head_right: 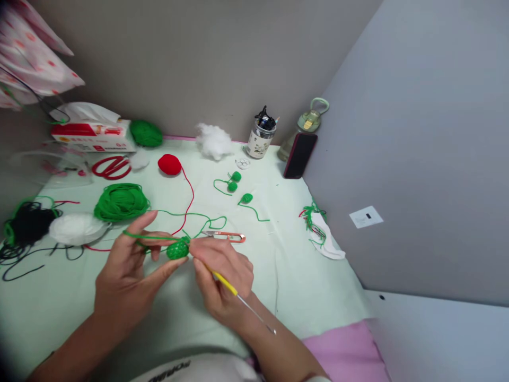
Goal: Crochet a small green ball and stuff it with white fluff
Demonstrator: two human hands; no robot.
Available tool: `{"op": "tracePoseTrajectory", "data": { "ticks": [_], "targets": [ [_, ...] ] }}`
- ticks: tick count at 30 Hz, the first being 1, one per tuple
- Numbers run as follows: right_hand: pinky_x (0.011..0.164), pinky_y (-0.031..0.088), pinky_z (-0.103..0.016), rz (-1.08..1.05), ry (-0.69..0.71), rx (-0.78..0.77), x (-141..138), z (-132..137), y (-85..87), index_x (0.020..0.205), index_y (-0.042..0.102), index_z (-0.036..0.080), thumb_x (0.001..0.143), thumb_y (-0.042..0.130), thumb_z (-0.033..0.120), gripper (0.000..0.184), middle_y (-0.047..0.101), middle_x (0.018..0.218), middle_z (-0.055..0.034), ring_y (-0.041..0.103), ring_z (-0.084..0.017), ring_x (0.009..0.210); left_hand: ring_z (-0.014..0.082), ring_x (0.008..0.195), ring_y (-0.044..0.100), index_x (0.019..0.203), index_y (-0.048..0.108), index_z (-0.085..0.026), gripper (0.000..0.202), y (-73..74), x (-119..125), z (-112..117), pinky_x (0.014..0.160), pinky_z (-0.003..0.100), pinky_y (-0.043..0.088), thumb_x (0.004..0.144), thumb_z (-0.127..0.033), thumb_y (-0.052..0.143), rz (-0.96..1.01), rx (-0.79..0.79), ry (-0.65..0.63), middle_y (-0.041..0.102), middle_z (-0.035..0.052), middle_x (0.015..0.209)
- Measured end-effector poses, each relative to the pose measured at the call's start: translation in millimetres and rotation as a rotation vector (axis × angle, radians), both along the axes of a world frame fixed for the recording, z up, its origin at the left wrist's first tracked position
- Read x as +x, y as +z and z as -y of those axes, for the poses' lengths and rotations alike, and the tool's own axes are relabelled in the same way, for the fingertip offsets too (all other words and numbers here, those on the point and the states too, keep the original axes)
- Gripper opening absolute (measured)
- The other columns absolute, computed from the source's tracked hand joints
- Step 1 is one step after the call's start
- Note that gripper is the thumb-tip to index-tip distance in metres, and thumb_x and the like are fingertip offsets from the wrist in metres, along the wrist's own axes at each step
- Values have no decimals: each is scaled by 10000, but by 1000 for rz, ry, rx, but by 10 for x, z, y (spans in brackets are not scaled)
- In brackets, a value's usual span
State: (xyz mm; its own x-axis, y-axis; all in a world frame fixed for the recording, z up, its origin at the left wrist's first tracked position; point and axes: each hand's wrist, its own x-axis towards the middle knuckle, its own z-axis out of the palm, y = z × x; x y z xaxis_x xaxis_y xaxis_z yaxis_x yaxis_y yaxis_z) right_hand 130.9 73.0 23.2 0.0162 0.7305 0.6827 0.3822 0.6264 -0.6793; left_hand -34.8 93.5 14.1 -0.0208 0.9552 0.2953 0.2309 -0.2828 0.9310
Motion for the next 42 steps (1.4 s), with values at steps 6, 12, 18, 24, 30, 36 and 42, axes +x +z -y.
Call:
{"op": "tracePoseTrajectory", "data": {
  "ticks": [6, 12, 18, 24, 30, 36, 42],
  "targets": [
    [831, 657, -366, 29, -18, 19, -1, 0, 17, 1208, 698, 208, 911, 554, 3, 388, 779, 1061, -98, 765, -215, 979, 195, 923, 682, 1131, 769, -384, 391, 62, -1, -36, 825, 366, 572, 864, -100, 735, -40, 221, -137, 710, 0, 986],
    [858, 657, -370, 28, -20, 39, 23, -1, -13, 1216, 702, 183, 910, 556, 7, 382, 776, 1066, -108, 768, -221, 989, 137, 724, 559, 1110, 769, -362, 316, 61, -31, -31, 714, 293, 490, 838, -203, 791, -71, -22, -92, 657, -40, 882],
    [846, 668, -375, 65, 46, 103, 44, -37, 2, 1285, 696, 196, 947, 559, 38, 397, 765, 1135, -142, 766, -232, 1039, 146, 812, 594, 1021, 803, -319, 284, 103, -13, -46, 770, 274, 491, 756, -233, 856, 203, -291, -90, 651, -23, 889],
    [834, 680, -405, 8, 74, 242, 0, -124, -71, 1315, 698, 228, 1011, 525, 117, 367, 779, 1116, -132, 770, -237, 1028, 155, 806, 672, 929, 794, -238, 283, 175, -16, -104, 743, 246, 558, 675, -242, 919, 525, -548, -227, 736, 8, 874],
    [884, 660, -444, -101, 136, 141, 9, -113, -133, 1287, 718, 266, 1013, 533, 124, 360, 772, 1123, -110, 759, -233, 1029, 118, 777, 656, 893, 774, -237, 298, 170, -25, -85, 704, 191, 546, 645, -167, 924, 560, -550, -216, 732, -12, 854],
    [916, 648, -459, -161, 160, 38, 25, -99, -90, 1246, 729, 277, 1016, 551, 171, 309, 777, 1112, -95, 758, -227, 1010, 124, 753, 619, 925, 765, -239, 295, 166, -23, -57, 671, 217, 509, 672, -169, 899, 521, -501, -197, 700, -7, 855],
    [873, 663, -476, -190, 163, 0, 33, -95, -68, 1240, 723, 261, 1018, 534, 179, 303, 784, 1113, -98, 759, -241, 1023, 140, 742, 574, 892, 752, -278, 254, 196, 24, -43, 666, 273, 470, 696, -177, 878, 444, -396, -151, 667, -28, 845]
  ]
}}
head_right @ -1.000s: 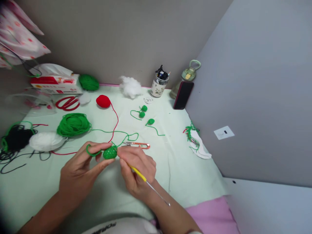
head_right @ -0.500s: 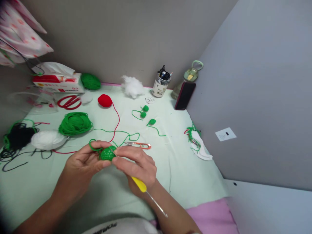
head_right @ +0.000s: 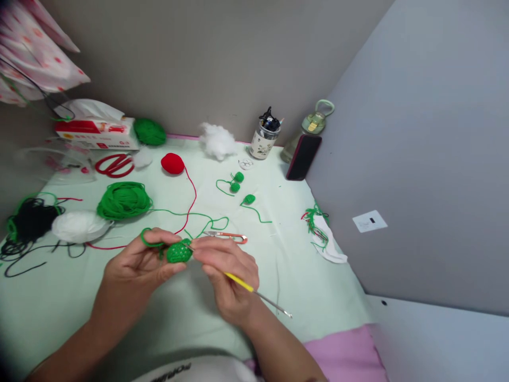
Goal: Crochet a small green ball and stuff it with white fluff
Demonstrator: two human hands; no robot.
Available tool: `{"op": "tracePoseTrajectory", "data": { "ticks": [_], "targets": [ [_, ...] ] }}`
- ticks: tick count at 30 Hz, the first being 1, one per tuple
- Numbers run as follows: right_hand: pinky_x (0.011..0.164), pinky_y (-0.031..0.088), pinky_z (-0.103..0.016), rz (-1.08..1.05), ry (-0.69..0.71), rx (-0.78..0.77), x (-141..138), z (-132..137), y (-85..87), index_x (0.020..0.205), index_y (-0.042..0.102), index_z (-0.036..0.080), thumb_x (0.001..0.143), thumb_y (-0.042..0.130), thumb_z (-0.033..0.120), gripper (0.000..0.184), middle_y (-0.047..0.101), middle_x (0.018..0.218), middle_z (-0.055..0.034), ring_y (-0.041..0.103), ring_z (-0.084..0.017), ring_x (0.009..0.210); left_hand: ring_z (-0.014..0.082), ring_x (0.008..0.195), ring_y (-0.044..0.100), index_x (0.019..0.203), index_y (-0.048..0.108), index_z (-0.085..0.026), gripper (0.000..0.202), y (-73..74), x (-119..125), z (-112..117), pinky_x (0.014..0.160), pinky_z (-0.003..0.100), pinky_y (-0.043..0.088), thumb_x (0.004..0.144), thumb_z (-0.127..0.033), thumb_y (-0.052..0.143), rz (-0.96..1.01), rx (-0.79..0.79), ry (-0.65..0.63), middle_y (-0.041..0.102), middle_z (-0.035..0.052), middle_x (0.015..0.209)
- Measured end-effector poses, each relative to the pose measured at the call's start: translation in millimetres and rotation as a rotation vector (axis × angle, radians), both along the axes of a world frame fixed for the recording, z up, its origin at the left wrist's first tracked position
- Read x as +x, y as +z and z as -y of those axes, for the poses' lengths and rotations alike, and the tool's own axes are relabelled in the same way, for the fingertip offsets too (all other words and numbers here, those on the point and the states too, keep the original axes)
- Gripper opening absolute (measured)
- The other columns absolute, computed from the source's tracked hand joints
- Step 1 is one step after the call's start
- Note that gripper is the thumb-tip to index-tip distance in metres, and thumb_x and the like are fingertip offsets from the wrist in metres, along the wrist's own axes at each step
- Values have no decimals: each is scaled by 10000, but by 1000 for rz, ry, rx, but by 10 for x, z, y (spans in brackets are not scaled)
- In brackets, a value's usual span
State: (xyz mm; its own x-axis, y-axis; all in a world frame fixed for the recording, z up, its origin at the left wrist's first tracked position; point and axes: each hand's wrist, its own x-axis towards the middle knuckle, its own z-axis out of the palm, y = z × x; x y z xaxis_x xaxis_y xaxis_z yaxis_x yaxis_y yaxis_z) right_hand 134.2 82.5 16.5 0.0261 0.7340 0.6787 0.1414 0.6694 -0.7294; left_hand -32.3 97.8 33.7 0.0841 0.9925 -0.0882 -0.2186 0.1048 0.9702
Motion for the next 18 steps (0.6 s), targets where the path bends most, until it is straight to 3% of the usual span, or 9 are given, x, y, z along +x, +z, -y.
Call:
{"op": "tracePoseTrajectory", "data": {
  "ticks": [6, 10, 14, 18],
  "targets": [
    [888, 661, -493, -23, -9, -25, -8, 24, -26, 1221, 729, 254, 1021, 516, 169, 304, 786, 1108, -94, 762, -257, 1057, 181, 790, 559, 979, 738, -322, 229, -88, -21, 28, 733, 350, 464, 810, -179, 796, -279, 240, 52, 668, -6, 935],
    [840, 667, -465, -130, -18, -142, -35, 3, 12, 1106, 760, 260, 1022, 553, 227, 225, 806, 988, -74, 768, -247, 991, 191, 813, 572, 1023, 730, -326, 245, -155, -53, 38, 781, 375, 484, 837, -173, 773, -371, 370, 57, 679, 6, 979],
    [701, 659, -359, -284, 49, -292, -24, -33, 38, 1041, 770, 235, 1011, 589, 257, 185, 807, 977, -79, 765, -227, 949, 184, 798, 564, 1064, 711, -329, 273, -186, -61, 49, 772, 363, 483, 837, -196, 785, -382, 340, 56, 679, -9, 966],
    [726, 660, -340, -369, 105, -405, 6, -57, 29, 1003, 771, 216, 1007, 603, 284, 181, 803, 943, -74, 776, -220, 949, 209, 819, 578, 1315, 585, -407, 578, -175, -46, 52, 776, 385, 479, 825, -210, 819, -297, 285, 60, 731, -20, 1014]
  ]
}}
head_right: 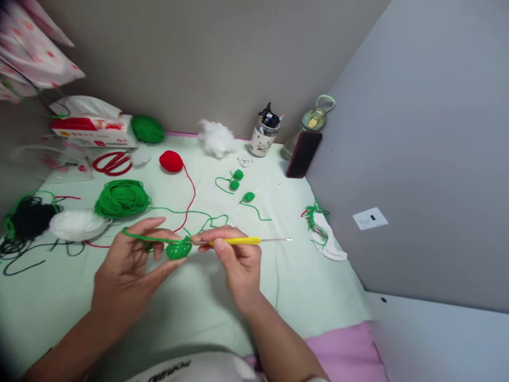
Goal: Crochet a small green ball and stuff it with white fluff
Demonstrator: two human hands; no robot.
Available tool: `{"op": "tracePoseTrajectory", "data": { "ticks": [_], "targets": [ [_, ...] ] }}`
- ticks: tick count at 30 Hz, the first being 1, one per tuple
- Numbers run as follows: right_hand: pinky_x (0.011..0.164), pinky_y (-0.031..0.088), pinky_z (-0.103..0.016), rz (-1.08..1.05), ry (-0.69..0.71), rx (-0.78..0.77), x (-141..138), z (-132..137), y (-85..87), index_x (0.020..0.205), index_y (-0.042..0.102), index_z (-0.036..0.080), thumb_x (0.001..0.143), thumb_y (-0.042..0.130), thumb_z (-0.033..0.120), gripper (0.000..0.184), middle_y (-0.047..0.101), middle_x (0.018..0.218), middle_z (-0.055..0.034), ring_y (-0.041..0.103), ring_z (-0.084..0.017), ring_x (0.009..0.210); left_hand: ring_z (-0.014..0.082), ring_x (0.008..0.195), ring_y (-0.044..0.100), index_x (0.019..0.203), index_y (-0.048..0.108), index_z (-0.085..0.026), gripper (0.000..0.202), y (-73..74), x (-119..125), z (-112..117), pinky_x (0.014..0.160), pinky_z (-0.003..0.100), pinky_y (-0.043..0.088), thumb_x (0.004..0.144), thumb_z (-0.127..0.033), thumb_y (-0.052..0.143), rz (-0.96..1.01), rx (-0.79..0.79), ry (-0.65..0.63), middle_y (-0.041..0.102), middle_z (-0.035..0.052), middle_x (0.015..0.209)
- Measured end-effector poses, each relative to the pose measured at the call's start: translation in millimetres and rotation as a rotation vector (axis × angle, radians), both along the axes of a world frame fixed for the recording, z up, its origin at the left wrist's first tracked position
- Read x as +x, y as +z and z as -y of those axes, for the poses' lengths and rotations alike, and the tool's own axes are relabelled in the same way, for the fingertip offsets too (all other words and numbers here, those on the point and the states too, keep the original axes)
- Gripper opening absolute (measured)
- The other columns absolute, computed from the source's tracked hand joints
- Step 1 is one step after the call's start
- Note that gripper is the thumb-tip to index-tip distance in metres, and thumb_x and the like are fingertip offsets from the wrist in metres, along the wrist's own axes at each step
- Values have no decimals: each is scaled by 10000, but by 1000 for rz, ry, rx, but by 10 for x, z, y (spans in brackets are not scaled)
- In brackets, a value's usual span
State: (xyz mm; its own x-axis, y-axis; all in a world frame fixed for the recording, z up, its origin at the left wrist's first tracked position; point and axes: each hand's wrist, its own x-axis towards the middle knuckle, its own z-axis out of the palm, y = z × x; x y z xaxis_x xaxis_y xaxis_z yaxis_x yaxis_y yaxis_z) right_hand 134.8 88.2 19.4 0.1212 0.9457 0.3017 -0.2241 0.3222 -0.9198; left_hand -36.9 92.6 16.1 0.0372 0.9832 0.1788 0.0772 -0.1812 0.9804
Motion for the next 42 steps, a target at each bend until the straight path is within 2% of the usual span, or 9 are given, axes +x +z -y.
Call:
{"op": "tracePoseTrajectory", "data": {
  "ticks": [9, 13, 18, 23, 29, 33, 35, 39, 42],
  "targets": [
    [763, 656, -391, 21, 35, 19, 53, -13, 27, 999, 762, 208, 1008, 595, 279, 181, 795, 943, -80, 772, -228, 914, 259, 966, 675, 1448, 490, -451, 729, 2, -49, -29, 736, 393, 469, 836, -222, 812, -79, 81, -16, 783, -24, 991],
    [852, 654, -451, 137, -22, 70, 38, -12, 31, 978, 760, 216, 1004, 594, 280, 179, 794, 922, -73, 767, -226, 888, 230, 883, 658, 1476, 475, -454, 773, -6, -57, -36, 789, 392, 480, 820, -247, 829, -120, 78, -5, 775, -28, 982],
    [893, 640, -474, 130, -34, 163, 4, -24, -18, 1023, 775, 248, 1003, 608, 274, 170, 804, 955, -61, 770, -232, 932, 185, 767, 563, 1500, 434, -484, 869, 77, -24, -54, 765, 359, 491, 773, -270, 858, -4, -114, 1, 728, -47, 959],
    [796, 667, -434, 161, -39, 176, 1, -11, -30, 1020, 779, 248, 1009, 600, 321, 194, 810, 978, -81, 770, -241, 951, 176, 758, 561, 1480, 461, -449, 903, 127, -4, -76, 726, 328, 503, 707, -261, 888, 122, -213, -1, 674, -46, 888],
    [830, 678, -427, 366, -95, 328, 10, 46, -19, 1173, 750, 276, 1023, 552, 206, 257, 797, 1120, -91, 767, -236, 1045, 162, 681, 555, 1398, 552, -399, 835, 170, 25, -111, 687, 325, 521, 657, -246, 906, 245, -311, 41, 630, -43, 838],
    [830, 686, -363, 614, -139, 523, 18, 109, -25, 1351, 666, 259, 988, 550, 81, 420, 756, 1236, -129, 750, -235, 1132, 170, 799, 636, 1431, 542, -352, 827, 214, 20, -126, 774, 303, 545, 690, -232, 888, 450, -474, -61, 623, -36, 843],
    [832, 690, -358, 668, -145, 537, 12, 138, -25, 1371, 653, 267, 984, 551, 73, 444, 747, 1263, -129, 741, -242, 1158, 174, 831, 658, 1457, 533, -316, 803, 232, -2, -129, 825, 315, 551, 731, -255, 868, 547, -568, -152, 634, -20, 859],
    [763, 695, -349, 301, -77, 313, -13, 102, -5, 1214, 736, 301, 1029, 540, 209, 284, 785, 1154, -82, 765, -224, 1068, 180, 827, 669, 1411, 609, -278, 705, 226, -53, -135, 869, 338, 547, 751, -288, 857, 641, -639, -300, 671, 16, 908],
    [619, 664, -254, -114, 118, 3, -7, -17, 10, 1035, 749, 268, 1029, 572, 310, 182, 804, 971, -44, 788, -176, 890, 177, 854, 671, 1358, 658, -300, 649, 192, -55, -146, 897, 326, 543, 744, -276, 864, 678, -616, -357, 683, 16, 948]
  ]
}}
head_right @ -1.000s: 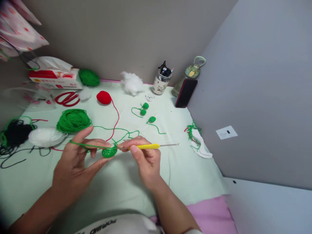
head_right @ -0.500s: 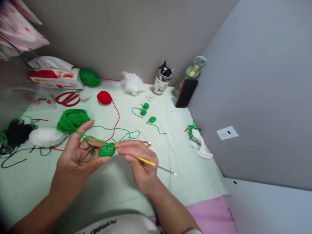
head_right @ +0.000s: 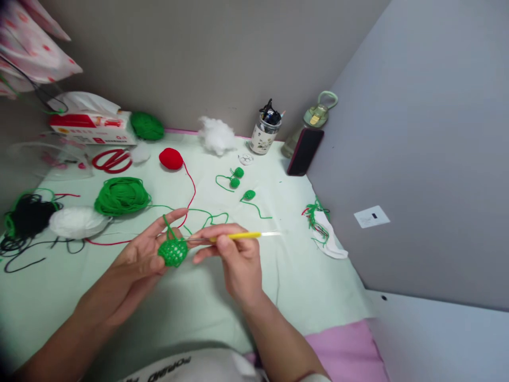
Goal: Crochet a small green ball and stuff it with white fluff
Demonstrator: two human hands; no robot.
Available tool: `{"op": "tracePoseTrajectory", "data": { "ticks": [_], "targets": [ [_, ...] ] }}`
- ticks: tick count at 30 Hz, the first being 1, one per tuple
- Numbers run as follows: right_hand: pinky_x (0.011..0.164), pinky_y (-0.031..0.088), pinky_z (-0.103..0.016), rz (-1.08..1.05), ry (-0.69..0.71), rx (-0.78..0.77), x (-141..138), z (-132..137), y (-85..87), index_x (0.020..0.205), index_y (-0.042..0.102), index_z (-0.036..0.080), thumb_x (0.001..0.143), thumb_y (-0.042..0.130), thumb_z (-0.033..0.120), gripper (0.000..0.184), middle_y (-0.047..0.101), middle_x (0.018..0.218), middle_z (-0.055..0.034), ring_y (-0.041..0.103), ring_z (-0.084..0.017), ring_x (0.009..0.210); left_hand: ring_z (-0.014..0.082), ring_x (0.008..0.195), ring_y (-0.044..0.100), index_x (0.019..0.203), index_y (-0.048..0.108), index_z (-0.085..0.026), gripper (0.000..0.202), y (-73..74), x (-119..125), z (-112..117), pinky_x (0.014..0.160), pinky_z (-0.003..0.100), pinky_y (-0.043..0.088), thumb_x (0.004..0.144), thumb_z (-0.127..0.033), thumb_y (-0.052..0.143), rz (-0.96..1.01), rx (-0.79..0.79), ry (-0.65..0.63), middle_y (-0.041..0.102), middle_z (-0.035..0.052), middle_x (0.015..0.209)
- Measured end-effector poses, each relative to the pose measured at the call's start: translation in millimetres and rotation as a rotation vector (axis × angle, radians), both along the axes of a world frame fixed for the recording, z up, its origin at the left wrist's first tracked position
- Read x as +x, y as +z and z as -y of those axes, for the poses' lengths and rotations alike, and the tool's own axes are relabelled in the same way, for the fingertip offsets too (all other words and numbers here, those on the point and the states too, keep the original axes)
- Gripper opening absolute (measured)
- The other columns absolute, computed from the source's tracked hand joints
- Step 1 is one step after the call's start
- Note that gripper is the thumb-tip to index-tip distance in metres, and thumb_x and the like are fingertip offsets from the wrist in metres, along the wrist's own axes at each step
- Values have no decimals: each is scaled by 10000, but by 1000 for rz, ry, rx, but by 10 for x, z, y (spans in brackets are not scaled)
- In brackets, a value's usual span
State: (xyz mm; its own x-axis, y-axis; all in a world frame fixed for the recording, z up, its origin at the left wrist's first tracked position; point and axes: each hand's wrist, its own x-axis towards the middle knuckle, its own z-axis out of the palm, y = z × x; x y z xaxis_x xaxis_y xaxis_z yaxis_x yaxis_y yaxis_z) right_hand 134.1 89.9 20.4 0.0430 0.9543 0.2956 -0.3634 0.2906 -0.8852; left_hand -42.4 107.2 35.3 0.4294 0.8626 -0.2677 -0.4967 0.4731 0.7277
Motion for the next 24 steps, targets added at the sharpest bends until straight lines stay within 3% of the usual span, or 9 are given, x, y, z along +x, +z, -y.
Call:
{"op": "tracePoseTrajectory", "data": {
  "ticks": [3, 6, 12, 18, 24],
  "targets": [
    [588, 635, -203, -208, 205, -278, 22, -106, -16, 956, 702, 224, 1017, 594, 377, 197, 802, 865, -31, 777, -136, 727, 148, 865, 663, 1324, 680, -313, 607, -34, 27, -10, 898, 275, 541, 752, -246, 869, 48, 0, -17, 682, 9, 983],
    [604, 630, -187, -283, 227, -393, 18, -127, -30, 945, 686, 214, 980, 649, 424, 216, 805, 850, -31, 776, -130, 717, 113, 862, 646, 1300, 693, -321, 565, -62, 56, -7, 866, 211, 529, 769, -239, 868, 75, -1, 1, 667, -5, 995],
    [655, 634, -213, -256, 27, -300, -41, -36, 59, 929, 765, 251, 937, 715, 421, 177, 814, 908, -24, 783, -152, 817, 127, 930, 646, 1311, 677, -343, 615, -85, 107, 37, 868, 217, 519, 746, -211, 881, -13, 74, 118, 643, -15, 1010],
    [768, 631, -248, -134, 4, -192, -37, -28, 44, 950, 805, 275, 964, 688, 364, 148, 799, 948, -12, 757, -145, 887, 165, 980, 678, 1364, 625, -363, 690, -80, 119, 65, 908, 282, 533, 748, -184, 879, -106, 111, 100, 652, -16, 1018],
    [803, 603, -267, -68, 23, -97, -22, -19, -7, 1008, 800, 284, 989, 656, 322, 150, 794, 998, -17, 741, -157, 978, 219, 957, 689, 1564, 381, -440, 1025, -79, 77, 14, 933, 381, 544, 712, -191, 894, -138, 137, 66, 671, -29, 955]
  ]
}}
